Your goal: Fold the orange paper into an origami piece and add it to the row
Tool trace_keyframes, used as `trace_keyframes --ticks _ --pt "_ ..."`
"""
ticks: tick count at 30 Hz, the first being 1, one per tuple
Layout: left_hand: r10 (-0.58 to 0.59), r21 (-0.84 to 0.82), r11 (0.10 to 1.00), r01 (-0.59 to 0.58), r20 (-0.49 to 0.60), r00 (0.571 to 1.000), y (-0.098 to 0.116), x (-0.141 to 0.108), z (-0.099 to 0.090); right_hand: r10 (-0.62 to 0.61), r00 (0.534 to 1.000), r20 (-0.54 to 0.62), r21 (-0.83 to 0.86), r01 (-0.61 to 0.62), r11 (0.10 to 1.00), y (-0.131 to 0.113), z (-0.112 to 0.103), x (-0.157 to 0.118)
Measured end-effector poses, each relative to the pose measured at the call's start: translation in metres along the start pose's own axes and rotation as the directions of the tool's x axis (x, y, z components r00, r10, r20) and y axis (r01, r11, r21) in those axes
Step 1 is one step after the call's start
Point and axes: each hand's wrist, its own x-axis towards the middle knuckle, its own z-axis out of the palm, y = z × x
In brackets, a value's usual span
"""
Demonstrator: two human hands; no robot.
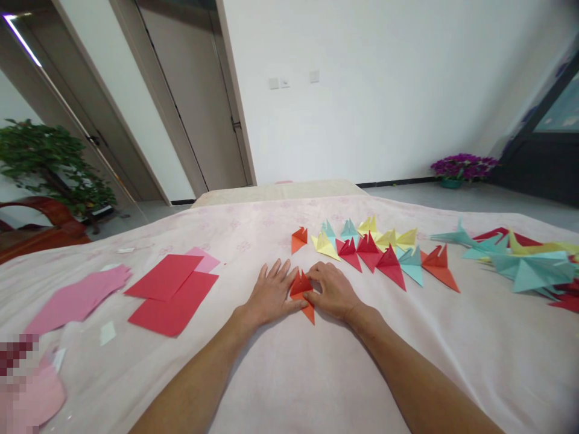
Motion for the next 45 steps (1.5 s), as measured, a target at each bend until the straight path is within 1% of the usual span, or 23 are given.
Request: trace_keyframes --ticks 5,7,9,11,13,14,16,20,24,28,30,34,38,42,45 --pt "-0.029 -0.024 0.999 0.029 -0.016 0.999 0.000 0.000 0.004 0.014 1.000 -0.014 0.034 -0.014 0.999 -0.001 -0.001 0.000" --pt "-0.050 -0.071 0.996 0.046 -0.056 0.997 0.000 -0.002 0.003 0.016 0.999 -0.041 0.068 -0.014 0.998 -0.001 -0.002 0.000" --pt "-0.066 -0.182 0.983 0.041 -0.137 0.988 -0.001 -0.004 0.000 0.013 0.997 -0.077 0.125 -0.003 0.992 -0.001 -0.002 0.001" --pt "-0.076 -0.330 0.944 -0.015 -0.262 0.962 -0.001 -0.006 -0.004 0.006 0.993 -0.119 0.198 0.017 0.980 -0.001 -0.002 0.002" --pt "-0.096 -0.447 0.889 -0.095 -0.387 0.917 0.000 -0.008 -0.008 0.021 0.987 -0.157 0.278 0.024 0.960 -0.001 -0.001 0.003" --pt "-0.113 -0.481 0.868 -0.122 -0.430 0.896 0.001 -0.009 -0.009 0.036 0.985 -0.169 0.316 0.019 0.949 -0.001 -0.001 0.004" --pt "-0.136 -0.513 0.847 -0.141 -0.466 0.874 0.005 -0.010 -0.010 0.076 0.981 -0.178 0.376 -0.003 0.927 -0.001 0.001 0.006" --pt "-0.132 -0.485 0.865 -0.127 -0.464 0.876 0.011 -0.010 -0.009 0.113 0.980 -0.163 0.423 -0.033 0.905 -0.001 0.005 0.009" --pt "-0.135 -0.432 0.897 -0.095 -0.471 0.872 0.011 -0.009 -0.006 0.151 0.979 -0.135 0.446 -0.076 0.892 -0.001 0.006 0.010" --pt "-0.123 -0.396 0.915 -0.081 -0.464 0.877 0.010 -0.008 -0.004 0.142 0.981 -0.134 0.473 -0.063 0.879 -0.002 0.006 0.010" --pt "-0.130 -0.390 0.918 -0.075 -0.475 0.870 0.011 -0.007 -0.005 0.158 0.979 -0.132 0.498 -0.072 0.864 -0.004 0.007 0.009" --pt "-0.181 -0.394 0.918 -0.033 -0.493 0.851 0.014 -0.004 -0.007 0.219 0.971 -0.098 0.539 -0.133 0.832 -0.009 0.008 0.011" --pt "-0.218 -0.427 0.904 -0.001 -0.465 0.858 0.014 -0.003 -0.007 0.227 0.969 -0.101 0.540 -0.138 0.830 -0.012 0.011 0.014" --pt "-0.245 -0.457 0.889 0.022 -0.435 0.866 0.014 -0.002 -0.006 0.240 0.966 -0.092 0.557 -0.150 0.817 -0.010 0.014 0.016" --pt "-0.268 -0.496 0.867 0.046 -0.387 0.882 0.014 -0.001 -0.006 0.259 0.961 -0.102 0.577 -0.155 0.802 -0.009 0.015 0.016"
